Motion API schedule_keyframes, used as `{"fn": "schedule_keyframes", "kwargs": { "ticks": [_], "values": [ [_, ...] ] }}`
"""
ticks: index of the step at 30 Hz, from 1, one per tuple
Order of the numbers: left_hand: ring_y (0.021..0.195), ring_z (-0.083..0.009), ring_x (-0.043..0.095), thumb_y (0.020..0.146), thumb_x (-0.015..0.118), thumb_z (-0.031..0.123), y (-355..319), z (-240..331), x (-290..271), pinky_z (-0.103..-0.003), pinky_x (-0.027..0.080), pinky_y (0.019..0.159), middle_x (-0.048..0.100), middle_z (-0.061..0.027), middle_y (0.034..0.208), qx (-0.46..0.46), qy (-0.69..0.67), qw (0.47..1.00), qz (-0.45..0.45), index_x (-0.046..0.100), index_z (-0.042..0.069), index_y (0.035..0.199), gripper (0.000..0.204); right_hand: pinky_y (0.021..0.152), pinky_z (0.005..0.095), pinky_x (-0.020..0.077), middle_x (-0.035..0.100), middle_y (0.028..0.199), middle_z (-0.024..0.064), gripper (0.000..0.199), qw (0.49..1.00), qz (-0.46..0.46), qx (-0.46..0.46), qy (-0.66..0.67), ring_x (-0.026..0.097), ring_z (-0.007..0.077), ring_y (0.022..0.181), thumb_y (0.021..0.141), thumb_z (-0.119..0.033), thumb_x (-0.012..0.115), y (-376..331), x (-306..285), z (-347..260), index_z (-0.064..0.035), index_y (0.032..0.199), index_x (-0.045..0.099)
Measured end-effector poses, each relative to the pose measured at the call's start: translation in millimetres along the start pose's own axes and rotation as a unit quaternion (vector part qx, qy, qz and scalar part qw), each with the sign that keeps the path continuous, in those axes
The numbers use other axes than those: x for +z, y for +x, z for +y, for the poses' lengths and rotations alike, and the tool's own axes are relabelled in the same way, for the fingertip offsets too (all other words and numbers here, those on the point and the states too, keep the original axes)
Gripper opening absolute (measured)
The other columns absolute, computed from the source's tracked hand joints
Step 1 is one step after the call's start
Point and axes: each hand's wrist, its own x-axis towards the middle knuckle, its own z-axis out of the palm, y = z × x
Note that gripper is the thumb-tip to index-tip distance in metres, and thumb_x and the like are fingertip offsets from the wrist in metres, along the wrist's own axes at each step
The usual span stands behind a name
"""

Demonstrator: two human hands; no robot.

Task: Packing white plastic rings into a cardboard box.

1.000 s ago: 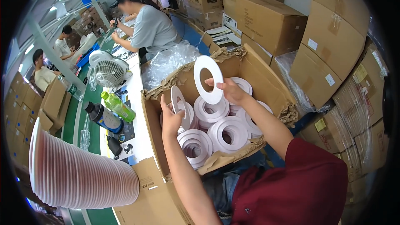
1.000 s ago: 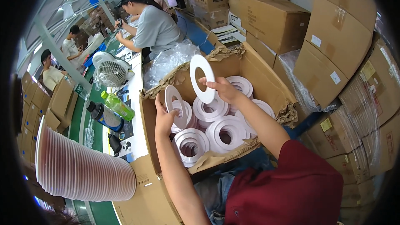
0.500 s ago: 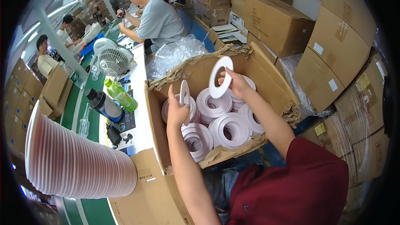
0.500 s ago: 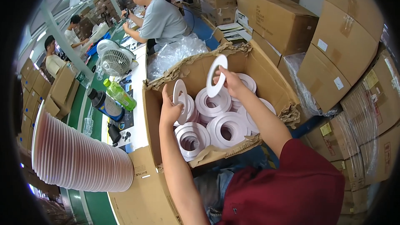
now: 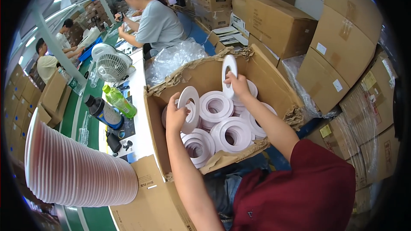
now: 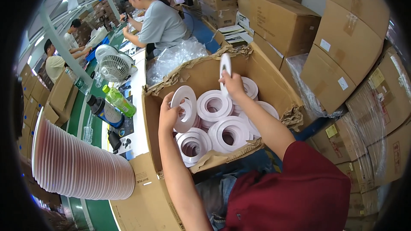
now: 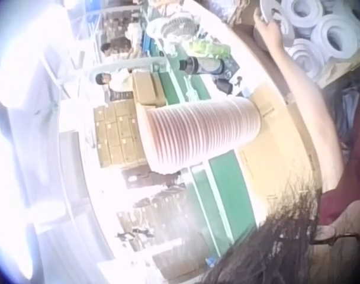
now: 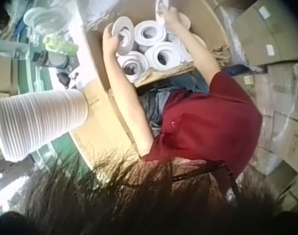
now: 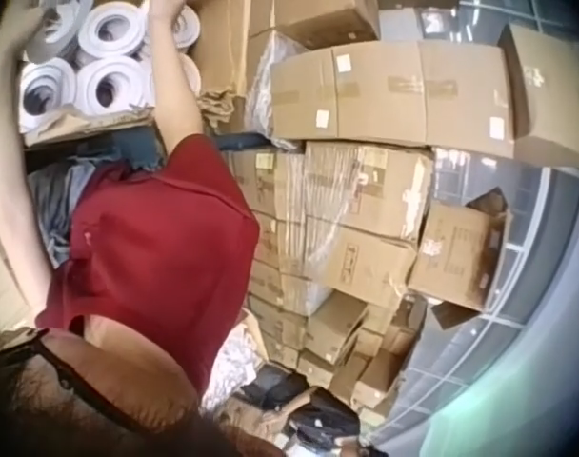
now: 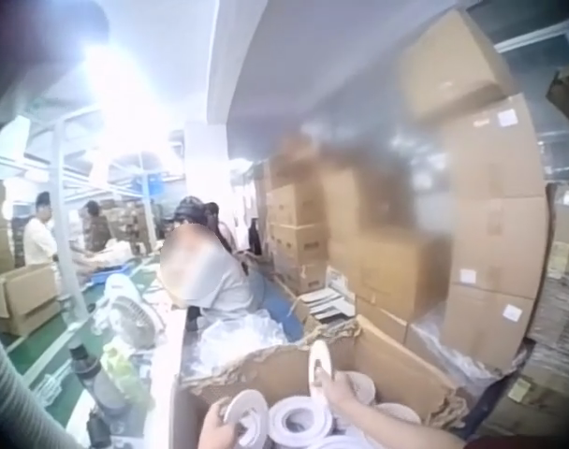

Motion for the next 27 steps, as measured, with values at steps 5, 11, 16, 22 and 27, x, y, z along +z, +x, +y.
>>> {"fn": "schedule_keyframes", "kwargs": {
  "ticks": [5,11,16,22,27],
  "values": [
    [0.069,-0.0145,0.062,0.076,0.047,-0.008,0,-9,-2,-0.028,0.050,0.064,0.068,-0.0127,0.103,0.016,0.058,0.998,-0.007,0.054,0.002,0.125,0.050,0.072,0.0269,0.0498,0.070,0.090,0.0094,0.035,0.989,-0.029,-0.127,0.065,0.064,0.0135,0.080,0.094,-0.028,0.059,-21,21,-19,0.0034,0.107,0.064],
    [0.068,-0.0189,0.066,0.076,0.050,0.000,-2,-7,2,-0.033,0.052,0.067,0.071,-0.0147,0.088,-0.019,0.148,0.989,0.005,0.061,0.001,0.119,0.045,0.072,0.0300,0.0509,0.070,0.087,0.0105,0.031,0.989,-0.104,-0.004,-0.106,0.065,0.0154,0.079,0.093,-0.024,0.056,-16,14,-8,0.0041,0.103,0.065],
    [0.073,-0.0245,0.069,0.074,0.055,0.009,0,-15,-6,-0.035,0.052,0.072,0.071,-0.0194,0.085,-0.007,0.184,0.982,0.038,0.064,0.001,0.115,0.042,0.074,0.0315,0.0508,0.070,0.088,0.0120,0.029,0.985,-0.076,-0.099,-0.119,0.065,0.0168,0.079,0.094,-0.021,0.053,-29,14,-30,0.0044,0.101,0.065],
    [0.081,-0.0336,0.070,0.073,0.063,0.019,-4,-3,-4,-0.038,0.052,0.078,0.069,-0.0237,0.082,0.046,0.225,0.967,0.111,0.070,-0.001,0.101,0.036,0.076,0.0308,0.0486,0.068,0.089,0.0079,0.027,0.957,0.018,-0.289,0.006,0.061,0.0135,0.081,0.096,-0.019,0.051,-23,-3,-78,0.0025,0.108,0.062],
    [0.072,-0.0269,0.069,0.072,0.068,0.019,-10,6,-4,-0.037,0.052,0.070,0.069,-0.0199,0.075,0.023,0.192,0.976,0.101,0.071,-0.005,0.089,0.030,0.078,0.0313,0.0469,0.065,0.085,0.0066,0.020,0.959,0.002,-0.285,0.015,0.059,0.0140,0.082,0.090,-0.017,0.057,-45,-1,-89,0.0006,0.097,0.063]
  ]
}}
